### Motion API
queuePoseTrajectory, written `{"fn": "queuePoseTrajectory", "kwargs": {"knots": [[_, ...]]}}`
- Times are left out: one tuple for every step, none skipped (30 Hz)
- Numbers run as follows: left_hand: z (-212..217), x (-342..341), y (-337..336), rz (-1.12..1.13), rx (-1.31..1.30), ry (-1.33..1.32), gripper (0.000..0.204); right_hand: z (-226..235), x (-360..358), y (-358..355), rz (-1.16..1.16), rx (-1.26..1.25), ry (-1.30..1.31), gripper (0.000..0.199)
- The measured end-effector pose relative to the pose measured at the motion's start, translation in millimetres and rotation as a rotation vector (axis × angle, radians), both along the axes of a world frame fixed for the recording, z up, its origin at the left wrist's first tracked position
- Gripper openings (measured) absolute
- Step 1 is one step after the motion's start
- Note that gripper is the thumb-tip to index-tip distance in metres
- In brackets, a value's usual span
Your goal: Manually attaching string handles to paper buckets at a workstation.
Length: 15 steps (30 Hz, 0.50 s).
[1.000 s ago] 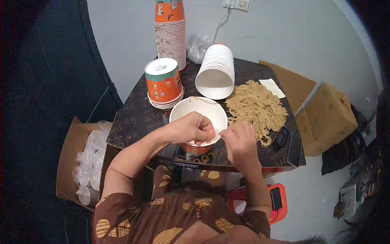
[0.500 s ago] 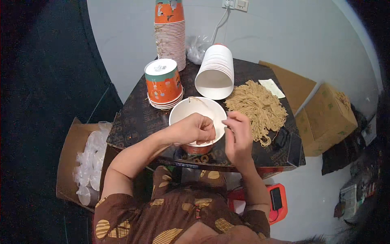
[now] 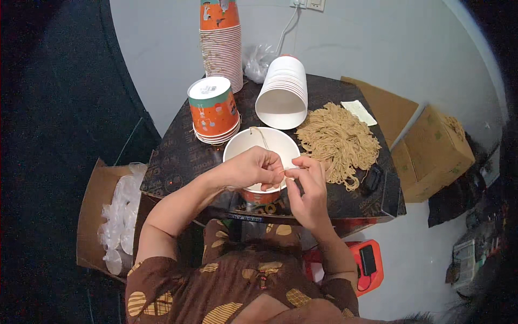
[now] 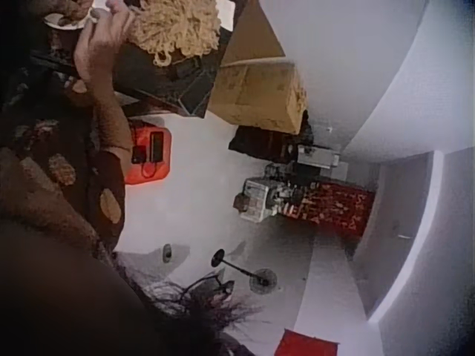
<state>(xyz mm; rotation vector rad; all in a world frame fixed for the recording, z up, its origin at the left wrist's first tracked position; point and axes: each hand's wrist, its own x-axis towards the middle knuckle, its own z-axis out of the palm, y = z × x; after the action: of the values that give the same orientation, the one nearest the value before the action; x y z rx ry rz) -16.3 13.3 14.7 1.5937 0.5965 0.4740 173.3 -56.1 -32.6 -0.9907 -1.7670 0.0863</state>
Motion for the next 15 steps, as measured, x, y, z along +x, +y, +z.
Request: {"fn": "queuePoseTrajectory", "kwargs": {"knots": [[1.3,0.5,-0.3,0.000,-0.001,0.001,0.005,0.8,-1.2,-0.2,0.000,-0.001,0.001,0.020],[2.6,1.0,-0.6,-0.005,0.000,0.005,0.005,2.4,-2.5,-0.5,-0.013,0.016,-0.012,0.018],[3.1,1.1,-1.1,-0.009,0.002,0.009,0.005,3.3,-3.7,-0.1,-0.024,0.034,-0.025,0.017],[1.9,1.3,-1.0,-0.008,0.001,0.010,0.005,3.1,-4.6,1.0,-0.022,0.032,-0.024,0.017],[-0.1,1.5,-0.4,-0.004,0.000,-0.006,0.006,2.3,-5.3,2.4,-0.033,0.044,-0.027,0.017],[-1.0,1.7,-0.4,-0.002,0.001,-0.023,0.007,2.2,-5.8,3.2,-0.044,0.057,-0.031,0.017],[0.1,1.5,-1.3,-0.002,-0.001,-0.023,0.007,2.5,-6.4,3.7,-0.044,0.056,-0.031,0.017],[2.4,1.2,-2.5,-0.001,0.006,-0.012,0.007,2.7,-6.9,4.0,-0.032,0.066,-0.018,0.016],[3.5,1.0,-3.0,0.000,0.012,-0.001,0.007,2.5,-7.4,4.0,-0.020,0.075,-0.005,0.016],[3.4,0.9,-3.0,0.001,0.010,-0.002,0.007,2.0,-8.0,3.6,-0.019,0.073,-0.005,0.016],[3.2,0.9,-2.9,0.017,0.018,0.008,0.005,1.6,-8.5,3.0,-0.012,0.065,0.010,0.016],[2.9,1.4,-2.8,0.032,0.025,0.016,0.004,1.0,-8.7,2.0,-0.006,0.057,0.024,0.016],[2.5,2.0,-2.6,0.031,0.023,0.016,0.004,-0.4,-8.9,1.2,-0.007,0.055,0.023,0.016],[2.0,2.6,-2.4,0.049,0.019,0.001,0.003,-2.4,-9.2,0.3,-0.010,0.059,0.032,0.018],[1.7,2.5,-2.1,0.071,0.014,-0.013,0.003,-3.9,-10.1,-0.1,-0.010,0.064,0.042,0.020]]}}
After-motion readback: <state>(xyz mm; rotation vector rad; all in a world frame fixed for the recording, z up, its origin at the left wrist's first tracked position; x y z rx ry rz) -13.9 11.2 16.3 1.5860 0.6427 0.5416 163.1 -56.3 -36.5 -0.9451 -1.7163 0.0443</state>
